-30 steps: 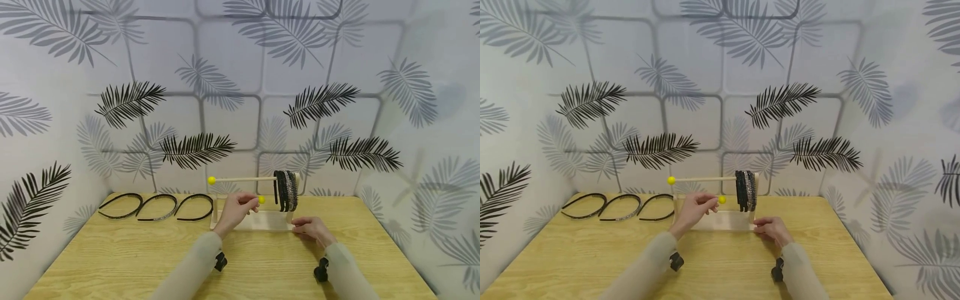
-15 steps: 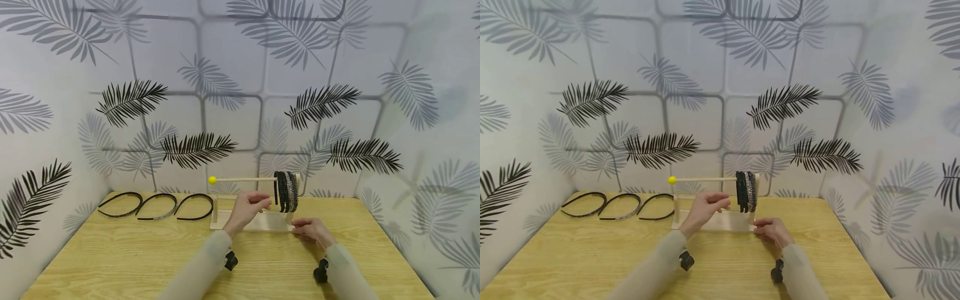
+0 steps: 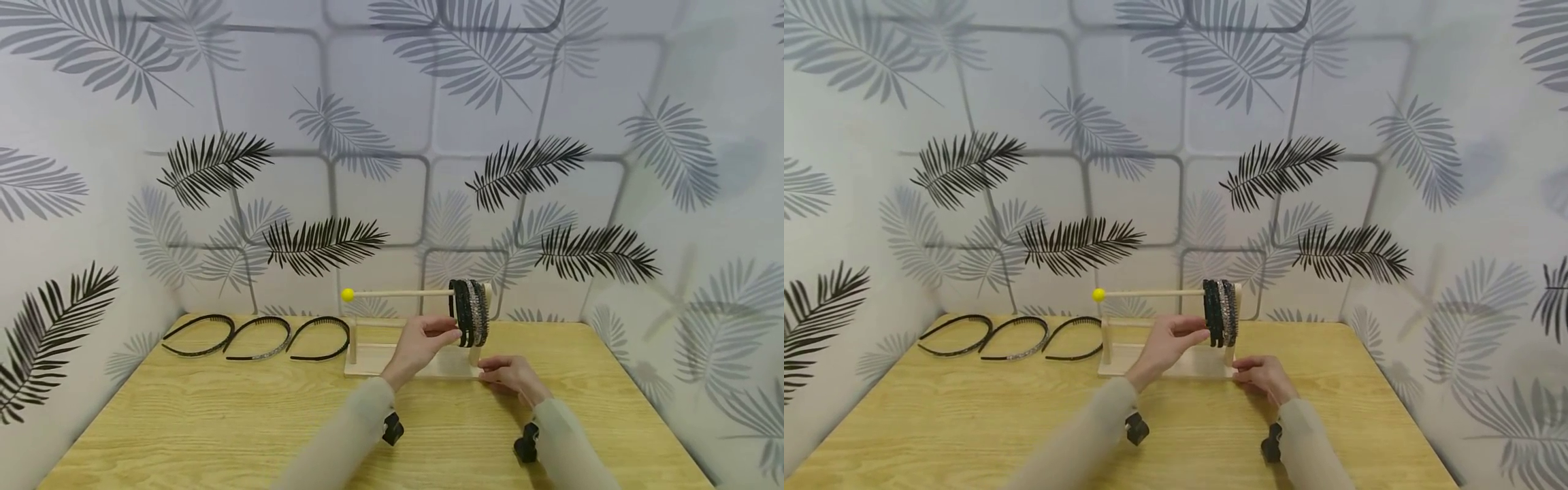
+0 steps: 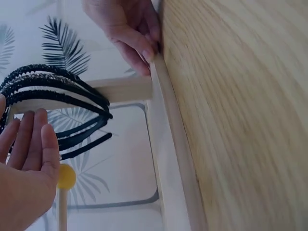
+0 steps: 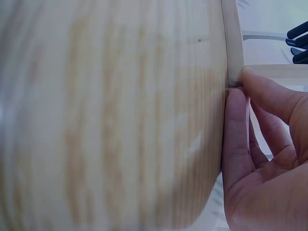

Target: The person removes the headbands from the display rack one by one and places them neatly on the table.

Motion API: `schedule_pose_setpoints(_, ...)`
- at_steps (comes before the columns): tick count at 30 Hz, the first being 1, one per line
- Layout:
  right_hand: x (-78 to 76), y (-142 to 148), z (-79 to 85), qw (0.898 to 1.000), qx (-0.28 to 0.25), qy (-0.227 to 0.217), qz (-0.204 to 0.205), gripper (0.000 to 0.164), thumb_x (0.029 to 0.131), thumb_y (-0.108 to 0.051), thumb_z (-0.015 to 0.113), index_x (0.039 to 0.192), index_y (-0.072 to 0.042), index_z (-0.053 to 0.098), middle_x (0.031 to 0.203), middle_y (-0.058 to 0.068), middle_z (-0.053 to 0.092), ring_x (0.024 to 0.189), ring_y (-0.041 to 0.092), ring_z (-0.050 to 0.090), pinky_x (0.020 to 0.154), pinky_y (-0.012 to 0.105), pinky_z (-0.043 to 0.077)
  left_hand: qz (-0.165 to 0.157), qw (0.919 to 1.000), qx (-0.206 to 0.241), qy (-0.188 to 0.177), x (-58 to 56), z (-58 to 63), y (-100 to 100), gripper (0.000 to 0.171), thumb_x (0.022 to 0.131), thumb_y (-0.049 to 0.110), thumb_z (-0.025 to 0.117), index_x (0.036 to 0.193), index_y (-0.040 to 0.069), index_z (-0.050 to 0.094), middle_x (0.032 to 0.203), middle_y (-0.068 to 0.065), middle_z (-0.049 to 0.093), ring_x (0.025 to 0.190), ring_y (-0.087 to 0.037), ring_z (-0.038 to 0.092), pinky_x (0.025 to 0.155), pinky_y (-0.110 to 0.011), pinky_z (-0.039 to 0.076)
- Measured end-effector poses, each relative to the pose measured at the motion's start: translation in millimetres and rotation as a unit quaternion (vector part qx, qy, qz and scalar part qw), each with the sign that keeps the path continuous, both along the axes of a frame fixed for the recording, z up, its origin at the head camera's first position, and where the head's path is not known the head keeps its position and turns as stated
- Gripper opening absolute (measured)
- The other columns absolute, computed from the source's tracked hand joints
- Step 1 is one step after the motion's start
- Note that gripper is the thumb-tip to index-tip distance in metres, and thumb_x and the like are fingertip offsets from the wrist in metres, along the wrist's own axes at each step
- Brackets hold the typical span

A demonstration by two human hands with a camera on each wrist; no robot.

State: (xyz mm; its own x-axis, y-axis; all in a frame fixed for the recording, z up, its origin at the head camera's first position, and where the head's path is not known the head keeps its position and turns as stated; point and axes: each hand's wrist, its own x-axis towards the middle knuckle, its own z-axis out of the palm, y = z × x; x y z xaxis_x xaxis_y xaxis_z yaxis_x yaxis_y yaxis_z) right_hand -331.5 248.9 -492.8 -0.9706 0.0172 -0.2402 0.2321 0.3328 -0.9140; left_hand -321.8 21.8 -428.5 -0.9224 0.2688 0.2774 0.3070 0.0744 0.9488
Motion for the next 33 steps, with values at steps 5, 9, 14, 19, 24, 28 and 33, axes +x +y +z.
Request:
schedule_pose_setpoints(5, -0.4, 1, 1.9, 1.0, 0.002, 0.0, 0.0, 0.033, 0.086, -0.002, 0.072, 0.118, 0.003, 0.068, 0.094, 0.004, 0.072, 0.076, 0.007, 0.066, 0.07, 0.026, 0.057, -0.002, 0.9995, 0.025, -0.018, -1.4, -0.5, 7, 0.031, 0.092, 0.019, 0.07, 0.121, 0.007, 0.07, 0.115, -0.012, 0.072, 0.105, -0.022, 0.068, 0.095, -0.04, 0.053)
schedule_pose_setpoints(9, -0.2, 2, 4.0, 1.0, 0.002, 0.0, -0.001, 0.033, 0.087, -0.002, 0.072, 0.119, 0.004, 0.068, 0.098, 0.006, 0.073, 0.078, 0.007, 0.066, 0.071, 0.025, 0.057, -0.005, 0.9989, 0.039, -0.024, -2.0, 0.3, 12, 0.034, 0.091, 0.024, 0.072, 0.12, 0.007, 0.07, 0.114, -0.011, 0.072, 0.101, -0.019, 0.069, 0.093, -0.038, 0.054)
schedule_pose_setpoints(14, 0.2, 1, 5.2, 1.0, 0.002, 0.0, 0.002, 0.033, 0.087, -0.002, 0.072, 0.119, 0.004, 0.068, 0.101, 0.009, 0.073, 0.079, 0.007, 0.067, 0.072, 0.027, 0.058, -0.002, 0.9985, 0.038, -0.039, -3.3, -1.8, 15, 0.035, 0.09, 0.025, 0.073, 0.12, 0.007, 0.07, 0.112, -0.009, 0.073, 0.099, -0.015, 0.069, 0.091, -0.035, 0.054)
schedule_pose_setpoints(19, 1.4, -1, 3.7, 1.0, 0.004, -0.002, -0.007, 0.031, 0.086, -0.002, 0.073, 0.116, 0.003, 0.069, 0.103, 0.009, 0.072, 0.081, 0.007, 0.068, 0.074, 0.027, 0.059, -0.005, 0.9986, 0.037, -0.037, -3.4, -4.5, 19, 0.03, 0.091, 0.024, 0.072, 0.116, 0.007, 0.072, 0.11, -0.008, 0.074, 0.099, -0.015, 0.068, 0.09, -0.034, 0.054)
schedule_pose_setpoints(24, 1.7, -2, 1.6, 1.0, 0.0, 0.0, 0.001, 0.031, 0.087, -0.002, 0.071, 0.117, 0.004, 0.068, 0.104, 0.011, 0.073, 0.08, 0.007, 0.067, 0.074, 0.027, 0.058, -0.026, 0.9991, 0.025, -0.021, -2.5, -3.3, 25, 0.025, 0.093, 0.024, 0.069, 0.113, 0.009, 0.074, 0.108, -0.007, 0.075, 0.097, -0.012, 0.068, 0.089, -0.035, 0.054)
schedule_pose_setpoints(28, 2.3, -1, 1.5, 1.0, 0.001, 0.007, 0.006, 0.032, 0.088, -0.001, 0.069, 0.119, 0.005, 0.067, 0.107, 0.013, 0.072, 0.079, 0.007, 0.066, 0.073, 0.027, 0.058, -0.022, 0.9996, 0.007, -0.018, -1.7, -1.1, 27, 0.023, 0.096, 0.026, 0.065, 0.108, 0.009, 0.074, 0.104, -0.005, 0.075, 0.095, -0.012, 0.068, 0.09, -0.038, 0.054)
schedule_pose_setpoints(33, 2.8, 0, 1.4, 1.0, 0.01, 0.006, 0.003, 0.032, 0.087, -0.003, 0.071, 0.118, 0.004, 0.068, 0.108, 0.013, 0.072, 0.079, 0.007, 0.066, 0.072, 0.026, 0.058, -0.011, 0.9997, -0.007, -0.018, 0.2, -0.5, 22, 0.021, 0.098, 0.025, 0.061, 0.103, 0.009, 0.074, 0.097, -0.004, 0.074, 0.086, -0.014, 0.062, 0.074, -0.025, 0.047)
